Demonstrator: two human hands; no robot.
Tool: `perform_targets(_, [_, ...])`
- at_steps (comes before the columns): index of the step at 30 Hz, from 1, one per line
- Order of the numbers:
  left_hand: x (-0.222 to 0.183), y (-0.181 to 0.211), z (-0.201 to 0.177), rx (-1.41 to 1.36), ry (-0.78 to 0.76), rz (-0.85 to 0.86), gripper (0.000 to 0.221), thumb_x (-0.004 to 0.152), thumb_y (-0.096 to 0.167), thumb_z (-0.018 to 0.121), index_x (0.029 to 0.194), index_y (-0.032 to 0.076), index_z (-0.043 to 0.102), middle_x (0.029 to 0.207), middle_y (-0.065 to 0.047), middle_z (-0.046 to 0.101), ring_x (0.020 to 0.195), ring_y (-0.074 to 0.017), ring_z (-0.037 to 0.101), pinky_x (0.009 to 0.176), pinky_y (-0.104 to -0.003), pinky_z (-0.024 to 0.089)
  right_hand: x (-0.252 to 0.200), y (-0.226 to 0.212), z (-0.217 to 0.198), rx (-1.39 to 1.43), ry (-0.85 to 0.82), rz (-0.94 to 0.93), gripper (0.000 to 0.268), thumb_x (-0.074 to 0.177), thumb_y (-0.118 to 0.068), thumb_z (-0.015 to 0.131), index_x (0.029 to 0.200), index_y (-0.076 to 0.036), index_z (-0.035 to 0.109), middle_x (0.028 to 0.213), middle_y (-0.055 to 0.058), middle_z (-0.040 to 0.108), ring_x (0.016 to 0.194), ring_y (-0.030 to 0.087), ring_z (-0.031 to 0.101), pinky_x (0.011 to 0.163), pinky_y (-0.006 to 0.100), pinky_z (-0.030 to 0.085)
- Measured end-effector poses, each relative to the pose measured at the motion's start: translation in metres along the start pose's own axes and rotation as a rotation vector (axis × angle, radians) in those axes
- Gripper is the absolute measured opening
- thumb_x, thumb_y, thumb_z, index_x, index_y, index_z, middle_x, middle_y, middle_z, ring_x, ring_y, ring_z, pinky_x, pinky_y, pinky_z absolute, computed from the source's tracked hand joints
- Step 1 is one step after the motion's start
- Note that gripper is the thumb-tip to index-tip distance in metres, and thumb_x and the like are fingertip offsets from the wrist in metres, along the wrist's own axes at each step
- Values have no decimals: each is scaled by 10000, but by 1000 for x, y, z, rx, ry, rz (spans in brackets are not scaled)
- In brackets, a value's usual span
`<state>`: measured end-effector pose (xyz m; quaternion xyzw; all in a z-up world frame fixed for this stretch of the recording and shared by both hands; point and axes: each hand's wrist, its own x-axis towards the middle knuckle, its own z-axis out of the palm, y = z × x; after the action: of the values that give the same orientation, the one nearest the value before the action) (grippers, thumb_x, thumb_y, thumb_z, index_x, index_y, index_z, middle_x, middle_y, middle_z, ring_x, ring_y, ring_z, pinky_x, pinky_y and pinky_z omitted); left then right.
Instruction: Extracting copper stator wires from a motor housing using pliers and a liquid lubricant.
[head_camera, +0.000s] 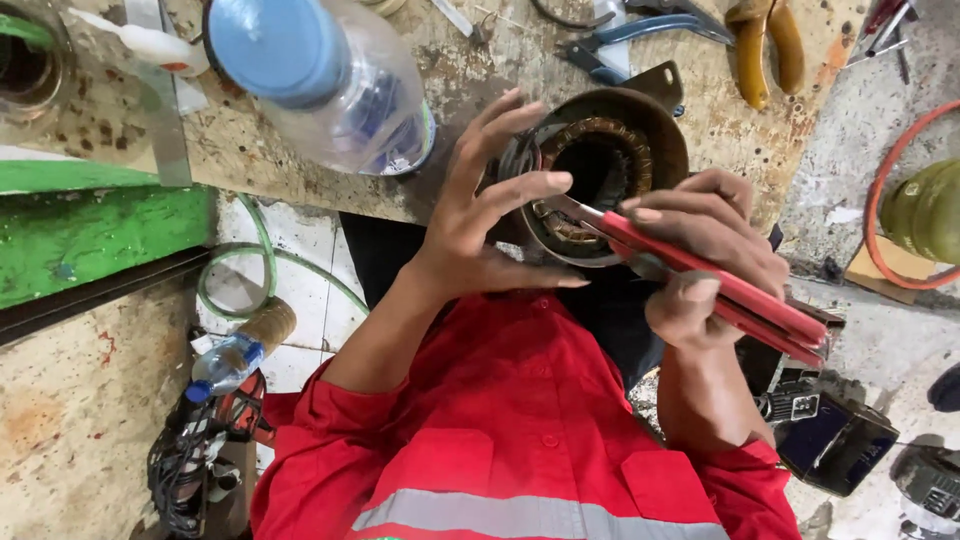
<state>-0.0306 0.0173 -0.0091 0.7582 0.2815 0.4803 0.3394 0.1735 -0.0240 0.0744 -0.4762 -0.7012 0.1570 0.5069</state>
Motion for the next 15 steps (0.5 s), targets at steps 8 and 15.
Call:
perform_targets(8, [3,-1,-2,60,33,21,715,879,572,947,1412,270,579,1629,-104,356,1603,-391,282,1390,-682,309,-5,7,11,66,0,128,697,1107,-510,370,943,78,705,894,207,730,817,397,690,862,456,576])
perform_targets(15, [-1,3,4,167,71,48,692,872,635,936,1380,280,630,1573,-65,404,1504,-319,365,1326,-585,364,-20,26,11,190,97,154,694,1091,-516,446,865,101,670,821,239,685,808,483,699,849,494,601])
